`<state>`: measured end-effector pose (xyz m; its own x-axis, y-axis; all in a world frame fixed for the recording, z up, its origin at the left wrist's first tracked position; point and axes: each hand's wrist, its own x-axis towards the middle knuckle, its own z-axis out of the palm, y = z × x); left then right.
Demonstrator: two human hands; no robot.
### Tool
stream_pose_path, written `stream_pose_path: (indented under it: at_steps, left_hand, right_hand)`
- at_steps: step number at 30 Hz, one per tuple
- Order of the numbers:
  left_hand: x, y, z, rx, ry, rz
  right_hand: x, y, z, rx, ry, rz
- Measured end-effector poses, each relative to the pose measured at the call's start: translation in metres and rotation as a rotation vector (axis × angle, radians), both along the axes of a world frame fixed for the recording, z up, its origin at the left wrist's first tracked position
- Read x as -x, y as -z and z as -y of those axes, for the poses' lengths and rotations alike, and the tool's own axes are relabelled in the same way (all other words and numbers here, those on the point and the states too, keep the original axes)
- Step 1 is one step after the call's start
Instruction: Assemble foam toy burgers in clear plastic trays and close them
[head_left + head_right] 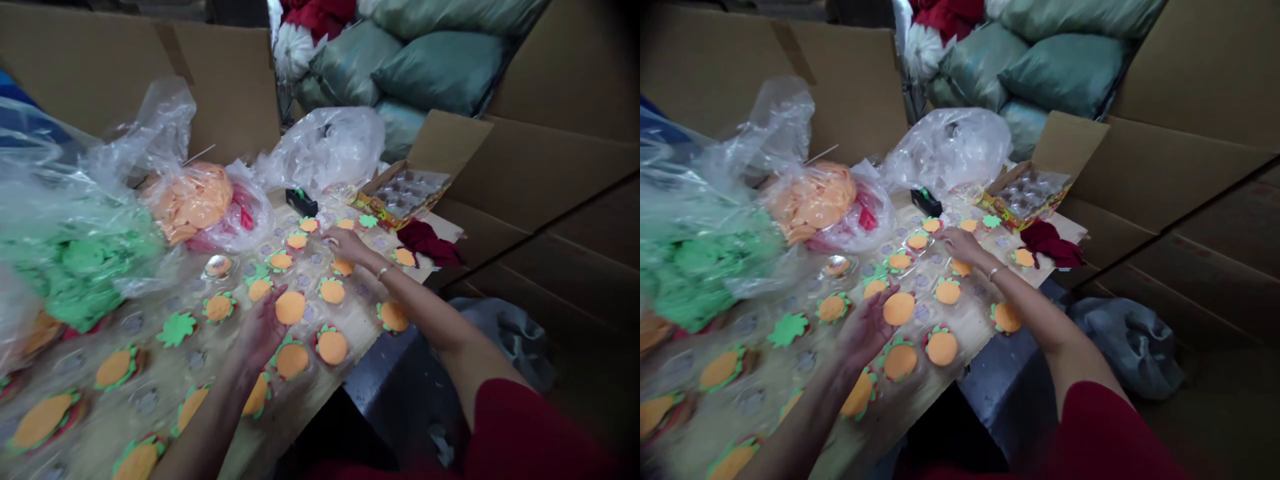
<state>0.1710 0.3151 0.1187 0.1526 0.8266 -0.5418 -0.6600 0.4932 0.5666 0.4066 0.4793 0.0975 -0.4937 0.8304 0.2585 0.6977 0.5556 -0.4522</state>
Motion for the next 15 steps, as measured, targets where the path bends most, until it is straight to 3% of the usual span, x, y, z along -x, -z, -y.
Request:
stream_pose_path:
  at_steps: [3,5,7,9,11,13,15]
  left_hand:
    - [-0.005,-0.004,-0.005,-0.014,-0.004,0.069]
    - [-0.009,-0.006,-0.006,-0.039,-0.004,0.097]
    - [-0.013,-0.006,-0.005,-0.045,0.030,0.095]
    - [-0.015,-0.003,-0.002,-0.008,0.109,0.048]
    - [-0.013,0.000,0.002,0.024,0.183,-0.030]
    - [-0.008,0.004,0.007,0.023,0.218,-0.095]
    - [-0.001,0.006,0.011,0.004,0.223,-0.126]
  right_hand:
    - [0.029,-0.014,0.067,-0.108,-0.498,-0.108]
    - [0.041,-0.019,0.101,-0.128,-0.635,-0.088]
    - [0.047,-0.015,0.117,-0.080,-0.655,-0.116]
    - [0.043,-0.007,0.112,0.054,-0.601,-0.204]
    - [0.027,0.003,0.090,0.207,-0.470,-0.279]
    - [0.001,0.008,0.056,0.254,-0.189,-0.279]
    - [-0.032,0.010,0.016,0.156,0.224,-0.220]
